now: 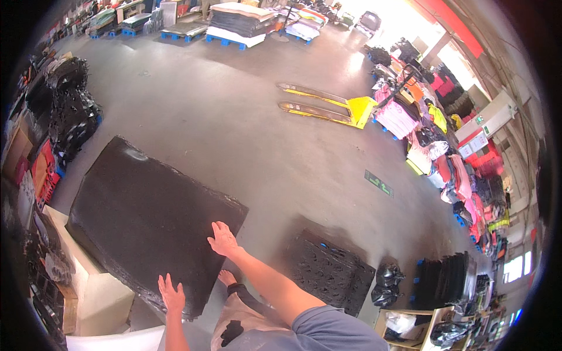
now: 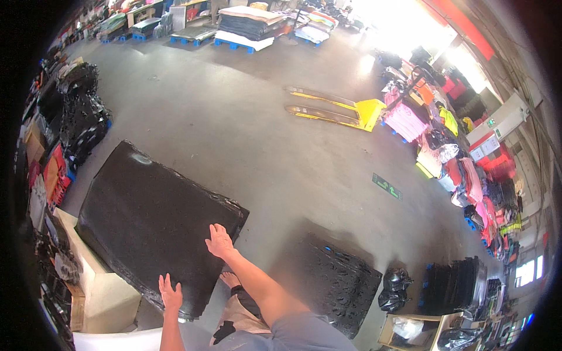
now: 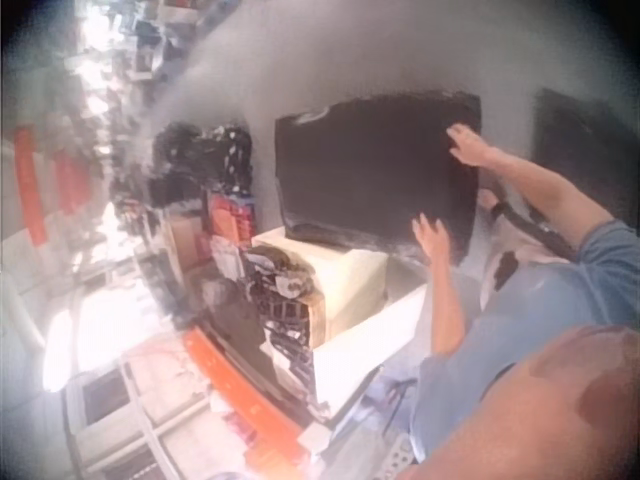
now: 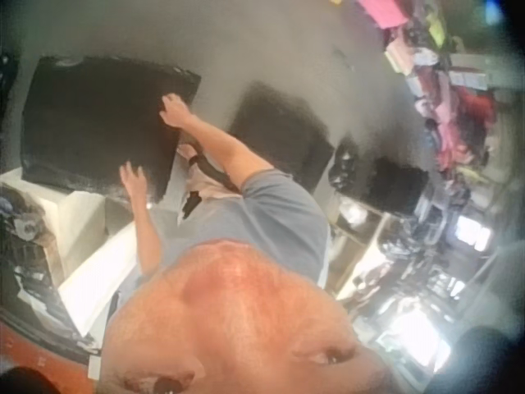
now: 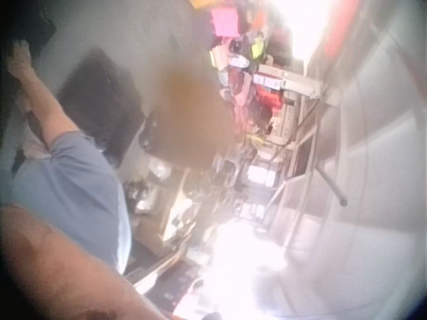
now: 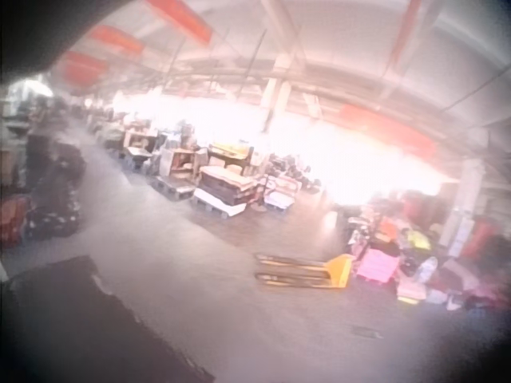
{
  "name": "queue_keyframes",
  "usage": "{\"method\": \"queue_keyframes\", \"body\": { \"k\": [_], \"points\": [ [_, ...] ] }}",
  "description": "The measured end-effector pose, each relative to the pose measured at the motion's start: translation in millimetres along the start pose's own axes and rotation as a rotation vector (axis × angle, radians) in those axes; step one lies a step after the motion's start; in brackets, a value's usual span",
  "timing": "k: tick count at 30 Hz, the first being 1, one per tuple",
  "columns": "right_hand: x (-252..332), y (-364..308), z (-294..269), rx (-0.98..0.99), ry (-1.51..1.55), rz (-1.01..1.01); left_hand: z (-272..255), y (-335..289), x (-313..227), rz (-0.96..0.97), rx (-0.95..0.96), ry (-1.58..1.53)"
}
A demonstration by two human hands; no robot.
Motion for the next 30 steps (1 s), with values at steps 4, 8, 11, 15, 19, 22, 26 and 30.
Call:
{"method": "queue_keyframes", "body": {
  "k": [4, 8, 11, 15, 19, 22, 26, 30],
  "points": [
    [-15, 10, 37, 0.321, -0.097, 0.078, 44, 18, 7, -0.237, 0.249, 0.088],
    [-17, 47, 16, 0.143, -0.195, -0.052, 48, 11, -11, -0.25, 0.311, 0.087],
    [-47, 77, 20, 0.216, -0.233, -0.009, 24, 9, -39, 0.038, 0.116, 0.0],
    [-56, 100, 31, 0.175, -0.271, -0.095, 30, -2, -23, -0.125, 0.234, -0.04],
    [-65, 119, 44, 0.166, -0.388, -0.035, 28, -5, -22, -0.158, 0.311, -0.046],
    [-67, 120, 41, 0.173, -0.398, 0.061, 23, -6, -23, -0.178, 0.334, -0.093],
    [-53, 122, 35, 0.176, -0.535, -0.022, 19, -6, -25, -0.167, 0.329, -0.136],
    [-58, 117, 44, 0.248, -0.551, 0.071, 21, -6, -23, -0.17, 0.325, -0.136]
  ]
}}
Point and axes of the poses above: each hand's wrist, its own y-axis towards the middle knuckle, its own z-axis out of the palm, x = y × z, the point moved 10 cm from there along y, towards the middle knuckle, and after that the axes turned 15 degrees about -x, right-handed, at the moved point
